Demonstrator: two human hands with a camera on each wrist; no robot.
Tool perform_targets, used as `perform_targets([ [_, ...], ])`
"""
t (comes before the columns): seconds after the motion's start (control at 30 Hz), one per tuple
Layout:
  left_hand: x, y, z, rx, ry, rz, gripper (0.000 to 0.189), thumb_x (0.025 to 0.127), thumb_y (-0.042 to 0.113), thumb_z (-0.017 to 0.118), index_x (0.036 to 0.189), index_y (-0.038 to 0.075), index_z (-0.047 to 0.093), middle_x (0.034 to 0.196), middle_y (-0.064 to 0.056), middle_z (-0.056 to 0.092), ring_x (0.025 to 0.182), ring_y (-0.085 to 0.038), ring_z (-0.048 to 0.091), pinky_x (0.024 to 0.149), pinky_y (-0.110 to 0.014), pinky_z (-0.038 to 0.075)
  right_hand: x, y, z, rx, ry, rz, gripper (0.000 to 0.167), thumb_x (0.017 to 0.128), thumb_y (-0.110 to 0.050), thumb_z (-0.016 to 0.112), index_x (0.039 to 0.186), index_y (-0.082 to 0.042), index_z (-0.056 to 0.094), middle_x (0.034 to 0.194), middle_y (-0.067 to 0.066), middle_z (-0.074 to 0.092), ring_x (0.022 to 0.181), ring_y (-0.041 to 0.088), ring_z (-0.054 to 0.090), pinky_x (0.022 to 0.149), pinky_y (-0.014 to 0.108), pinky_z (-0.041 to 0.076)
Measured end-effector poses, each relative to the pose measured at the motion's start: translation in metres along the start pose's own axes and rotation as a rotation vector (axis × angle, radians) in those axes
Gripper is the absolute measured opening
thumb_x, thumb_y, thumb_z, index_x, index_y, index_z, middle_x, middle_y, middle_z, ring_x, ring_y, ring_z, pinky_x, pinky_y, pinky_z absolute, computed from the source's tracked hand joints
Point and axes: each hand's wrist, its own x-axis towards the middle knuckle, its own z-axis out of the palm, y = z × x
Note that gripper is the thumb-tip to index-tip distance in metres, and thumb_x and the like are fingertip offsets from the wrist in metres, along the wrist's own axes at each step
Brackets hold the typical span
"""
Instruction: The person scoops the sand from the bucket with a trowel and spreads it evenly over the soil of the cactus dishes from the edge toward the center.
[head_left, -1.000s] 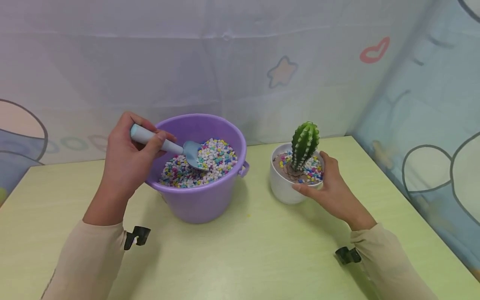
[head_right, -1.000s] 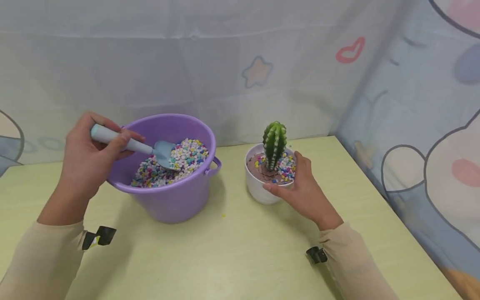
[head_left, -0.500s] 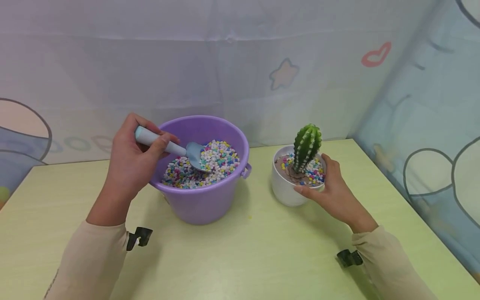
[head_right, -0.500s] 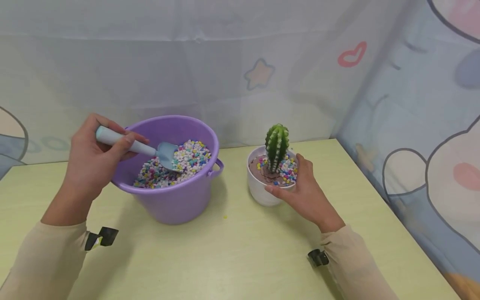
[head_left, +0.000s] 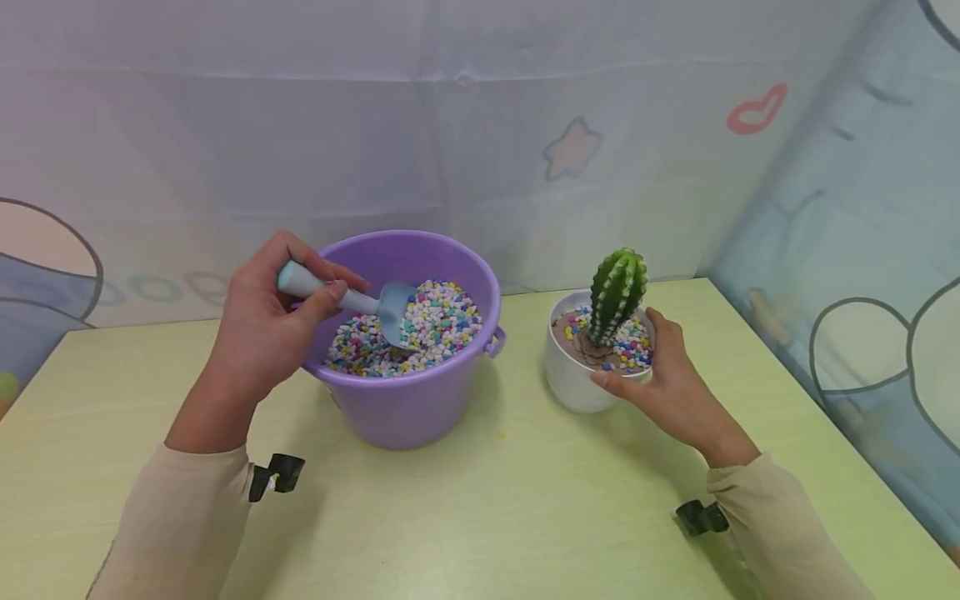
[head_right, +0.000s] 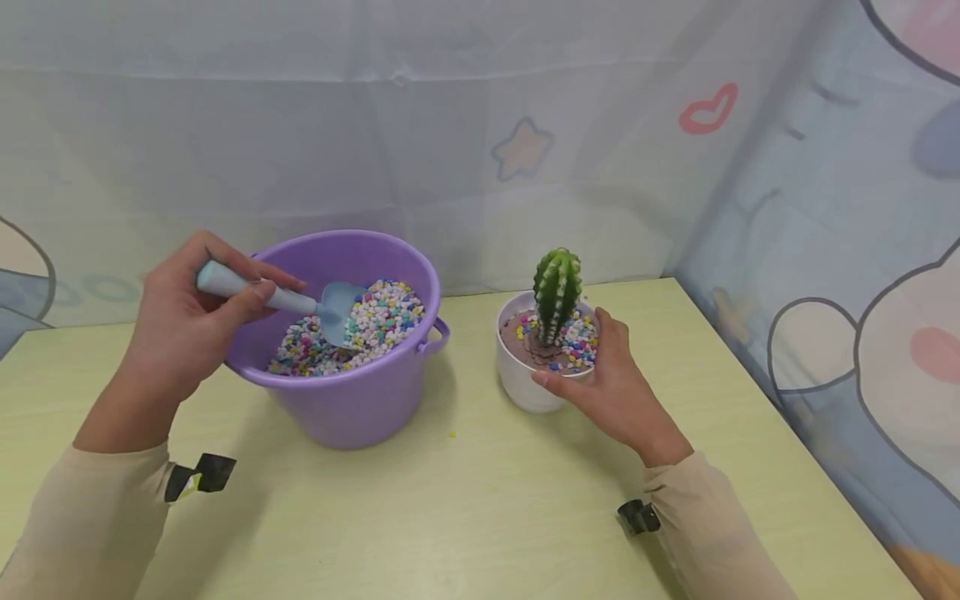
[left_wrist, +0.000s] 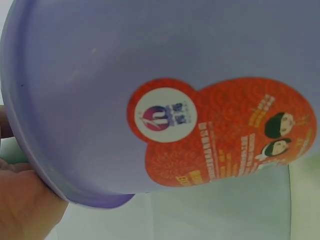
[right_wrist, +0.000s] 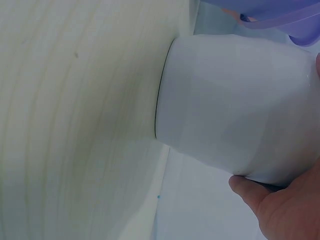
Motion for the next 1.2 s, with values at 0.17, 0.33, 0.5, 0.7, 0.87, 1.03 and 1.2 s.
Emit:
perform_targets([
  [0.17,0.0,0.002,0.003,0.096,0.036,-0.053,0.016,0.095,-0.003,0.061,0.103,-0.005,0.047,0.101,-0.018,0.071,0.087,-0.016,0.071,0.079,-0.025,0.054,0.0,0.0,-0.001,0.002,-0.001,0.002,0.111,0.088,-0.05,0.071,0.155,-0.006,-0.006,0.155,0.022,0.007,0.141,0.041,0.018,0.107,0.063,0.022],
  [0.33,0.0,0.005,0.005,0.276,0.072,-0.148,0.032,0.096,0.012,0.065,0.114,-0.003,0.043,0.103,-0.018,0.065,0.078,-0.01,0.067,0.069,-0.019,0.054,0.0,-0.001,-0.001,0.0,0.003,0.001,0.111,0.088,-0.05,0.071,0.155,-0.005,-0.005,0.155,0.022,0.008,0.141,0.041,0.018,0.107,0.062,0.022],
  [0.5,0.0,0.005,0.006,0.362,0.087,-0.185,0.041,0.098,0.022,0.063,0.119,-0.003,0.038,0.101,-0.017,0.06,0.076,-0.011,0.069,0.067,-0.021,0.055,0.0,0.0,0.0,0.01,0.001,0.002,0.111,0.087,-0.05,0.071,0.155,-0.006,-0.005,0.155,0.021,0.008,0.141,0.041,0.019,0.107,0.062,0.022],
  [0.7,-0.003,0.004,0.01,0.463,0.064,-0.014,0.029,0.096,0.013,0.066,0.111,0.0,0.046,0.089,-0.012,0.067,0.064,-0.012,0.062,0.057,-0.016,0.047,0.001,0.001,0.001,0.009,0.01,-0.009,0.111,0.087,-0.049,0.072,0.155,-0.003,-0.002,0.154,0.022,0.01,0.139,0.041,0.021,0.107,0.062,0.023],
  [0.87,-0.003,0.005,0.017,0.442,-0.102,0.263,0.019,0.089,-0.008,0.067,0.095,0.005,0.054,0.094,-0.004,0.072,0.072,-0.015,0.066,0.063,-0.018,0.051,0.0,0.002,0.001,0.019,0.012,-0.017,0.11,0.087,-0.047,0.073,0.155,-0.003,-0.001,0.153,0.023,0.011,0.139,0.04,0.022,0.107,0.061,0.023],
  [1.03,0.001,0.01,0.022,0.364,-0.192,0.263,0.023,0.087,-0.015,0.063,0.089,0.006,0.053,0.099,-0.006,0.072,0.088,-0.021,0.07,0.072,-0.026,0.055,-0.001,0.001,0.001,0.023,0.018,-0.025,0.109,0.087,-0.047,0.073,0.155,-0.003,-0.002,0.154,0.023,0.01,0.14,0.04,0.02,0.107,0.061,0.022],
  [1.2,0.003,0.013,0.021,0.382,-0.072,0.023,0.018,0.096,0.005,0.063,0.105,0.004,0.048,0.1,-0.008,0.07,0.078,-0.02,0.067,0.064,-0.023,0.05,-0.001,-0.001,0.0,0.021,0.012,-0.018,0.109,0.087,-0.048,0.072,0.155,-0.004,-0.002,0.154,0.022,0.009,0.14,0.04,0.02,0.107,0.062,0.022],
])
